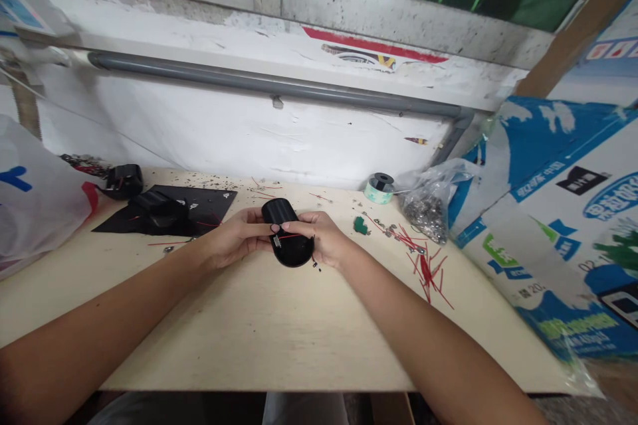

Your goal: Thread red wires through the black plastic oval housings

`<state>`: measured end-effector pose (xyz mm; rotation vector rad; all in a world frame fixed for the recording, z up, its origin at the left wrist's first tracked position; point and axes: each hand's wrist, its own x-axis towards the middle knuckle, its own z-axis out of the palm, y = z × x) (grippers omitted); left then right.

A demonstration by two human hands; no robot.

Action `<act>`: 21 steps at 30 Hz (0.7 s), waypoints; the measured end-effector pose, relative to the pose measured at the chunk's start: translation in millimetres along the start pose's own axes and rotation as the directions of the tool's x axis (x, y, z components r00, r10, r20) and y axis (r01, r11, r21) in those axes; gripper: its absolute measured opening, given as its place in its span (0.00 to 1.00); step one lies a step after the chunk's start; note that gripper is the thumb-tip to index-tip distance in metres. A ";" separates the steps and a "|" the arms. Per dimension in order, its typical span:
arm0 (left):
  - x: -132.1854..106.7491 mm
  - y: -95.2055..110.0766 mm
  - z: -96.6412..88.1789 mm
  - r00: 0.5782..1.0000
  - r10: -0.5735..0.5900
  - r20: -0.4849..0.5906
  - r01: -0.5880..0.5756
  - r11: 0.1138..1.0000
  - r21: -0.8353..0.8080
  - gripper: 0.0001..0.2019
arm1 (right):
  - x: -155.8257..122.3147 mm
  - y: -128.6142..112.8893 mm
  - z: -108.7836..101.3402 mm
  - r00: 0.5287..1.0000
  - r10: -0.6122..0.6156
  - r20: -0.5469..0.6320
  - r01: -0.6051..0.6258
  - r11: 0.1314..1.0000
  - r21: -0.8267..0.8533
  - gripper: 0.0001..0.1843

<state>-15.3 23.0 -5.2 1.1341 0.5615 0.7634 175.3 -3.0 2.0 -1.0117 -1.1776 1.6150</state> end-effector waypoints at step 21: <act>3.2 -3.0 -11.5 0.998 -0.034 0.053 0.037 0.998 -0.046 0.12 | 3.2 6.4 -4.5 0.998 0.037 0.055 -0.040 0.997 0.062 0.15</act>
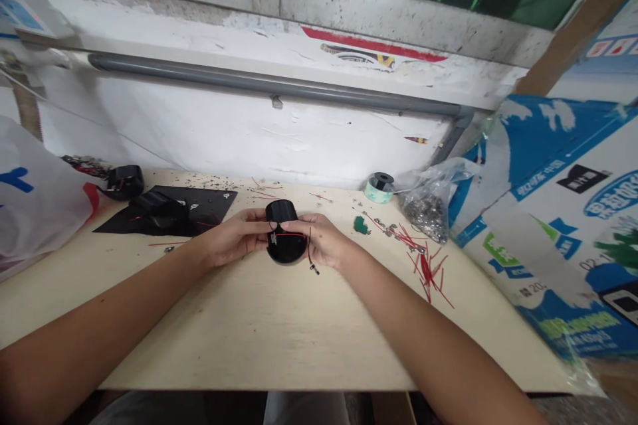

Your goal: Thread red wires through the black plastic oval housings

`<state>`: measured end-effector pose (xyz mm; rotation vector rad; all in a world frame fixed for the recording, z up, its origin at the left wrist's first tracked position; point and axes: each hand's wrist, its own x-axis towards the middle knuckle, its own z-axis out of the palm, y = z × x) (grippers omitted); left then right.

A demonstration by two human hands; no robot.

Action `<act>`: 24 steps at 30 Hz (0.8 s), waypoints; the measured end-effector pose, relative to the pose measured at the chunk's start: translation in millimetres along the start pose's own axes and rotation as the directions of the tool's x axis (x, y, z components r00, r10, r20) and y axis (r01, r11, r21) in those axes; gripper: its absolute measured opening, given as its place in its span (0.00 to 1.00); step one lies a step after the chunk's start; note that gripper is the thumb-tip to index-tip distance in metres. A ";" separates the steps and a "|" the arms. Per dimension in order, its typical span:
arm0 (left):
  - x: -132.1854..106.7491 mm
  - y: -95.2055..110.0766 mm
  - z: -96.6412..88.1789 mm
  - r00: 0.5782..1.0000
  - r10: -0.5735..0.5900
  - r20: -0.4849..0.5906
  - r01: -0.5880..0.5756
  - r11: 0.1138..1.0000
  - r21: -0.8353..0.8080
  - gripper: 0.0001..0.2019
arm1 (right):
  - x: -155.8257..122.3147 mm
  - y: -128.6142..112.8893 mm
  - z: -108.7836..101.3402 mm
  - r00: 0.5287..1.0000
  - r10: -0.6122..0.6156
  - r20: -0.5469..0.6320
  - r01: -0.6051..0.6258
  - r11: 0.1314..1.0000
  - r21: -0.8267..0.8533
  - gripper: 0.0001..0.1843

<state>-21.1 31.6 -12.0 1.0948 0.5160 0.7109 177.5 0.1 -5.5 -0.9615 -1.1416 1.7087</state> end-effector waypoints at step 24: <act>-0.3 -1.6 -0.4 0.985 0.015 0.175 -0.022 0.999 0.036 0.15 | 0.6 2.6 0.2 0.999 0.030 0.011 -0.029 0.993 -0.116 0.15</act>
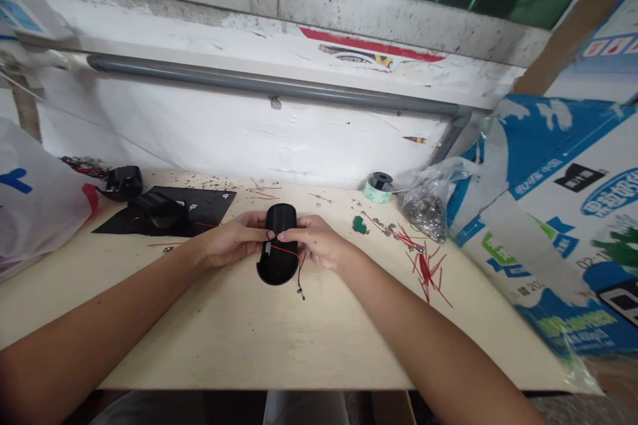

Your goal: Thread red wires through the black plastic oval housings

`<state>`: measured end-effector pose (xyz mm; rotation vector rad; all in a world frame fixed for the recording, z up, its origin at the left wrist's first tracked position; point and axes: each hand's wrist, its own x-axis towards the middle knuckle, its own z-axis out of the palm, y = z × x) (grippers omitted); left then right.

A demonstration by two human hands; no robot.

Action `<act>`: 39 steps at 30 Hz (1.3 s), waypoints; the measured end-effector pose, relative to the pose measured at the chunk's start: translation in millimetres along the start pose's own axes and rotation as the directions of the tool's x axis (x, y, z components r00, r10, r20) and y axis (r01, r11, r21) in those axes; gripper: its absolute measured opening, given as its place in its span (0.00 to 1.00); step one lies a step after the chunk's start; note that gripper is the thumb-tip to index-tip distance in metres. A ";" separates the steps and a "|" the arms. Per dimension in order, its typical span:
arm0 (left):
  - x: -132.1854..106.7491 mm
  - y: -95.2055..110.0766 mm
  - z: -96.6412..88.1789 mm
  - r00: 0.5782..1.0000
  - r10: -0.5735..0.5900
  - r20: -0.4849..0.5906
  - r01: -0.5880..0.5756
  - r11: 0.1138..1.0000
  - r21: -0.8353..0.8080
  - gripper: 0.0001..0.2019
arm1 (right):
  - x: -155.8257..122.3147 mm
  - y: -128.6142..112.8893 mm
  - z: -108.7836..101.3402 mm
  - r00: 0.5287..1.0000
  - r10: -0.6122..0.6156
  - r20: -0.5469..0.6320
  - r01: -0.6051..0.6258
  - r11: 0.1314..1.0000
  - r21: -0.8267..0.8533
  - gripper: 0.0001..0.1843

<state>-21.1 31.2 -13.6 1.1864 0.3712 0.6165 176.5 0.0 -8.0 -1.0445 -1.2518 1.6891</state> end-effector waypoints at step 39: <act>-1.4 2.1 9.1 0.680 0.592 -0.432 -0.075 0.642 0.763 0.08 | 11.1 -1.0 -5.8 0.859 -0.188 -0.476 0.294 0.943 0.158 0.17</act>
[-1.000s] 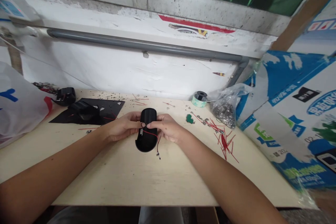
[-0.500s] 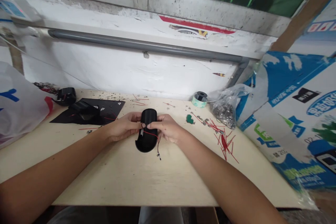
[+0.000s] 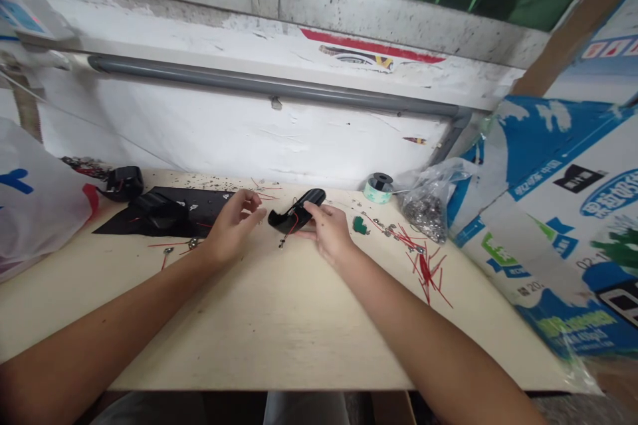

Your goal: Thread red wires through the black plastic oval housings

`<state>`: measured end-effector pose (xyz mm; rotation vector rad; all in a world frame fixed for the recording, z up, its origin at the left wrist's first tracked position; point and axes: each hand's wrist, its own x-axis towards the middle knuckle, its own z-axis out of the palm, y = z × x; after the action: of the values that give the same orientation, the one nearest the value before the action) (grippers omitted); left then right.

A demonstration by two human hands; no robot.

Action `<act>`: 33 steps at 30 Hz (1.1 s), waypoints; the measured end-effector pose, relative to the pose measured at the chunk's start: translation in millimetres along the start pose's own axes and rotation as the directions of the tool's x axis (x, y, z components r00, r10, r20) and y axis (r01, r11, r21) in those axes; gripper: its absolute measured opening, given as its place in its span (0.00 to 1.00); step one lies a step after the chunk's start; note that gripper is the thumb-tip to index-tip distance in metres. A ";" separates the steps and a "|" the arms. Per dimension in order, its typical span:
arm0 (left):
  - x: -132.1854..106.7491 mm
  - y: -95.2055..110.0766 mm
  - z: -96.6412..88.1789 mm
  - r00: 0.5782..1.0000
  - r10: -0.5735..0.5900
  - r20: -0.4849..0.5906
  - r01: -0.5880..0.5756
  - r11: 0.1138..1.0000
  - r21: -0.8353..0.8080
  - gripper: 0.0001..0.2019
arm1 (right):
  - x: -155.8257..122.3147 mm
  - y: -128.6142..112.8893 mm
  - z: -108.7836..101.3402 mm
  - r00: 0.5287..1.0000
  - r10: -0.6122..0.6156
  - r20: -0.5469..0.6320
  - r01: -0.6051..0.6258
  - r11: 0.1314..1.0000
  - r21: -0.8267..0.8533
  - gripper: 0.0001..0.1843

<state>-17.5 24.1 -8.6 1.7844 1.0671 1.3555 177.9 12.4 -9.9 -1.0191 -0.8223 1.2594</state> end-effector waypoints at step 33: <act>0.8 -2.7 0.3 0.974 0.037 -0.222 0.081 0.861 0.502 0.21 | -1.4 7.6 1.3 0.912 -0.408 -0.030 0.377 0.866 -0.329 0.21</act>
<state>-17.7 26.0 -10.6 2.0032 1.6937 1.3688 173.8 11.2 -16.5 -1.0888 -1.1156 0.7338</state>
